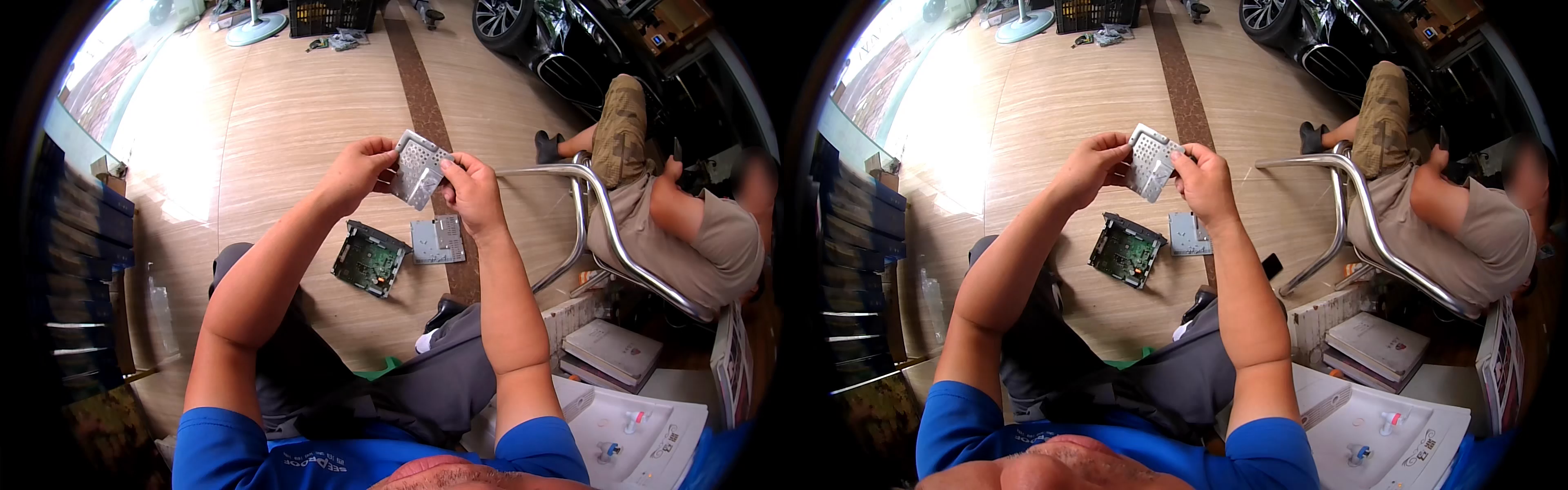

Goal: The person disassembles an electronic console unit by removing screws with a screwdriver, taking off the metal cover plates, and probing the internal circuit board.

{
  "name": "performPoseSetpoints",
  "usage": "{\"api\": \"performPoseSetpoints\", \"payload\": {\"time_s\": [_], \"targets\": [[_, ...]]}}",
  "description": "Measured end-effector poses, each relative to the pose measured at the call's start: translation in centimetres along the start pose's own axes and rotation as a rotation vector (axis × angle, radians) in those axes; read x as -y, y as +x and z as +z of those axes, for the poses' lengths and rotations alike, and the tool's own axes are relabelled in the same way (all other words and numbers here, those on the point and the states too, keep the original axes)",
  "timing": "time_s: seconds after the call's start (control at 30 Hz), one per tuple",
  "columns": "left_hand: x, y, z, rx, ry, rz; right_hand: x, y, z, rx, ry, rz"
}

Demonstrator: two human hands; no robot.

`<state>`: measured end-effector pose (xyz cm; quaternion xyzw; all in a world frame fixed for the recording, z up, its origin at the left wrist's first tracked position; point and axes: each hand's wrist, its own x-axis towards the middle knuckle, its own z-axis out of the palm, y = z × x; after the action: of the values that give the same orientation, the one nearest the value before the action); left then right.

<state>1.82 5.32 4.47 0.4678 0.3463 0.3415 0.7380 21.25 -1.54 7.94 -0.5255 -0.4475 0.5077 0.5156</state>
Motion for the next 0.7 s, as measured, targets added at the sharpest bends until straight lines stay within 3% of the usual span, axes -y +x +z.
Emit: {"api": "performPoseSetpoints", "payload": {"time_s": [0.7], "targets": [[-0.22, -0.42, 0.65, -0.014, 0.111, 0.023, -0.37, 0.09, 0.06, -0.039, -0.057, -0.056]]}}
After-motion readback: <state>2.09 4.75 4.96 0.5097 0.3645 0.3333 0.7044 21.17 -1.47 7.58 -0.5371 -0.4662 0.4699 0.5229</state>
